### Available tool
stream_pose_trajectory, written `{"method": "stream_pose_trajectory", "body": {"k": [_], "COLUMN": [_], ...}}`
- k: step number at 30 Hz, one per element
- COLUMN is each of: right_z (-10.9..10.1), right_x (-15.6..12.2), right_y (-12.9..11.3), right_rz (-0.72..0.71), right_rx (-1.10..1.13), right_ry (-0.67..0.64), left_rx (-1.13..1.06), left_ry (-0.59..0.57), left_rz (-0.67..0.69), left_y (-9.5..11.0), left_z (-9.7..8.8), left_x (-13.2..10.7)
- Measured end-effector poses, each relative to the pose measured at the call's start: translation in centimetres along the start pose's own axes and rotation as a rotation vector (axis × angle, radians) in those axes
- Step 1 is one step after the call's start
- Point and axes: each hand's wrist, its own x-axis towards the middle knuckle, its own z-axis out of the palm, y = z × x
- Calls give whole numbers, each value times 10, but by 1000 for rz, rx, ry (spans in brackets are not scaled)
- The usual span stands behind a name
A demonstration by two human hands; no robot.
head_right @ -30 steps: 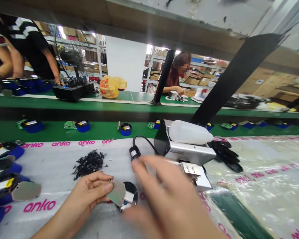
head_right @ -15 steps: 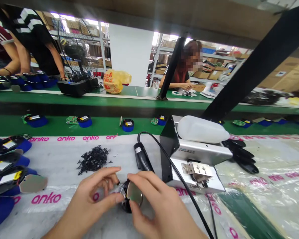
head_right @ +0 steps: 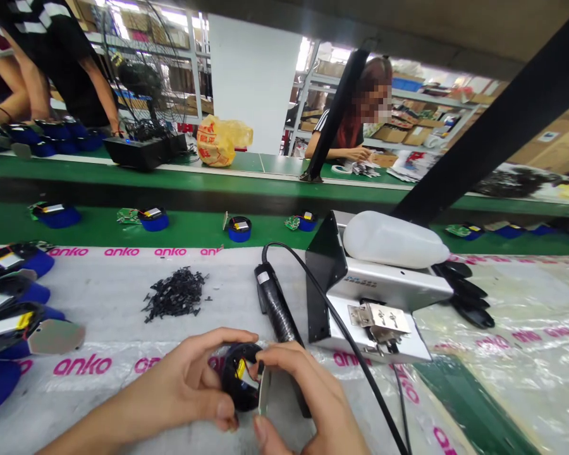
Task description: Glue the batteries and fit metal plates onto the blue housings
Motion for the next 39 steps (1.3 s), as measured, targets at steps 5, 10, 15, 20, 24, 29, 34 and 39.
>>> {"method": "stream_pose_trajectory", "body": {"k": [5,10,15,20,24,29,34,39], "right_z": [-1,-7,-6,0,2,0,-2,-8], "right_x": [-1,2,7,14,19,23,26,23], "right_y": [-4,-9,-14,-17,-11,-8,-12,-11], "right_rz": [33,-47,-145,-194,-211,-272,-259,-271], "right_rx": [58,-147,-309,-320,-377,-396,-374,-508], "right_ry": [-29,-37,-10,-47,-92,-80,-148,-242], "left_rx": [-50,-9,69,122,47,-203,-293,-231], "left_ry": [108,231,283,298,216,29,12,33], "left_rz": [-16,-4,1,-6,12,-26,-53,-29], "left_y": [-10,-10,-5,-1,0,3,5,-1], "left_z": [1,12,20,24,16,-4,-7,-5], "left_x": [7,12,12,14,13,5,4,9]}}
